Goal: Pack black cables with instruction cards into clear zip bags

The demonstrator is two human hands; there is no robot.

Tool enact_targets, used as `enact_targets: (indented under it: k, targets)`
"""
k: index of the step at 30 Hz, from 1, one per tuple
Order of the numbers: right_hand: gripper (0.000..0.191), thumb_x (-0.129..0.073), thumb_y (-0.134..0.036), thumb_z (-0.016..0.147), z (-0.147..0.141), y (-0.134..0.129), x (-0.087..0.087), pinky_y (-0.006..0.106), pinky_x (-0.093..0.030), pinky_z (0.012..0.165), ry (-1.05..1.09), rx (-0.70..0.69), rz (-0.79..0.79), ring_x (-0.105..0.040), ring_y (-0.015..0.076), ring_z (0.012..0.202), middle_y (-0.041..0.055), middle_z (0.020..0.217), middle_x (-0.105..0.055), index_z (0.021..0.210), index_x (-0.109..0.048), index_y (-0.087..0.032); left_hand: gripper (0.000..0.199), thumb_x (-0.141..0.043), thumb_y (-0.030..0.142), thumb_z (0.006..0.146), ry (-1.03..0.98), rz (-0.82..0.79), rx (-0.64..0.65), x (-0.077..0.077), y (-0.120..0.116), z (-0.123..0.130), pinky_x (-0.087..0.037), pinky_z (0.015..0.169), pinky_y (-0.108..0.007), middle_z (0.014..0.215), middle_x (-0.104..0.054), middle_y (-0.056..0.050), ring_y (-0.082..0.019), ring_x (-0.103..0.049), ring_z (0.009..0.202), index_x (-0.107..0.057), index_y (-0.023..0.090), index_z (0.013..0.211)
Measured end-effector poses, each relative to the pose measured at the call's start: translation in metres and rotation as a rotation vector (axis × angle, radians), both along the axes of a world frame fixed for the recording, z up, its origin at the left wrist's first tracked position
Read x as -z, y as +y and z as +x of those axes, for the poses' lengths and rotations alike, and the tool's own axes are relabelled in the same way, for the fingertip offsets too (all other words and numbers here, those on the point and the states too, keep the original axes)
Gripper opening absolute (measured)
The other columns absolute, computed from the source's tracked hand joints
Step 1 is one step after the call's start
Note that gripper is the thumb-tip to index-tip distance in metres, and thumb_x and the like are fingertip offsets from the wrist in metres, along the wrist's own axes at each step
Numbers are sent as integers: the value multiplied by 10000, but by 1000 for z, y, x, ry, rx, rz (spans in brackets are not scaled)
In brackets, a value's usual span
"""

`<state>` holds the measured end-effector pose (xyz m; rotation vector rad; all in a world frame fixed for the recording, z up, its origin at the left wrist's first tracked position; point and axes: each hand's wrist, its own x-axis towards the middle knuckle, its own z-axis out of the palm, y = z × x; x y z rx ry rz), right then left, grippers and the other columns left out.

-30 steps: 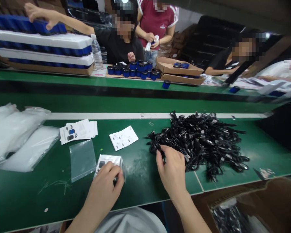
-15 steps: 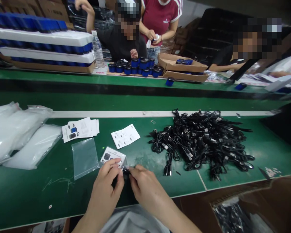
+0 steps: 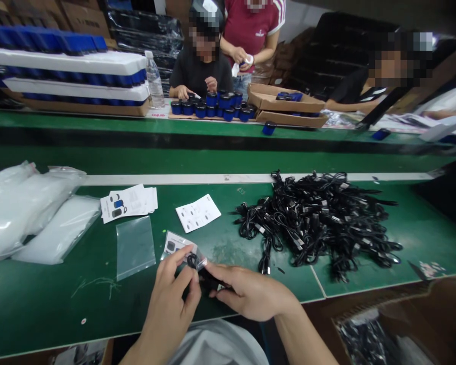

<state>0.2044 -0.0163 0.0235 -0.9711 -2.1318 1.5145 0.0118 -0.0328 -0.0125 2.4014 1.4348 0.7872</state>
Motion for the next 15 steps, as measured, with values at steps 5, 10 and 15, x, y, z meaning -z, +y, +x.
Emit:
enact_targets:
  k: [5, 10, 15]
  targets:
    - [304, -462, -105, 856, -9, 0, 1, 225, -475, 726, 67, 189, -51, -638, 158, 815, 16, 894, -679, 1100, -613, -206, 137, -447, 98, 825, 11, 36, -12, -7, -3, 1, -434, 840, -406, 1218, -407, -121, -265, -425, 1099, -501, 187, 737]
    - [132, -593, -105, 772, -42, -10, 19, 213, -431, 594, -77, 690, 137, -604, 140, 619, -7, 671, -669, 690, -657, -188, 168, -439, 93, 822, -22, 47, -39, -12, -7, 5, -451, 782, -372, 1222, -414, -118, -236, -467, 1004, -508, 185, 700]
    - [138, -694, -140, 684, -51, -13, 28, 229, -407, 545, -162, 899, 229, -542, 138, 572, -23, 634, -565, 694, -563, -184, 167, -451, 99, 809, -56, 45, -24, -14, -11, 8, -464, 789, -376, 1179, -442, -101, -208, -502, 922, -512, 201, 692]
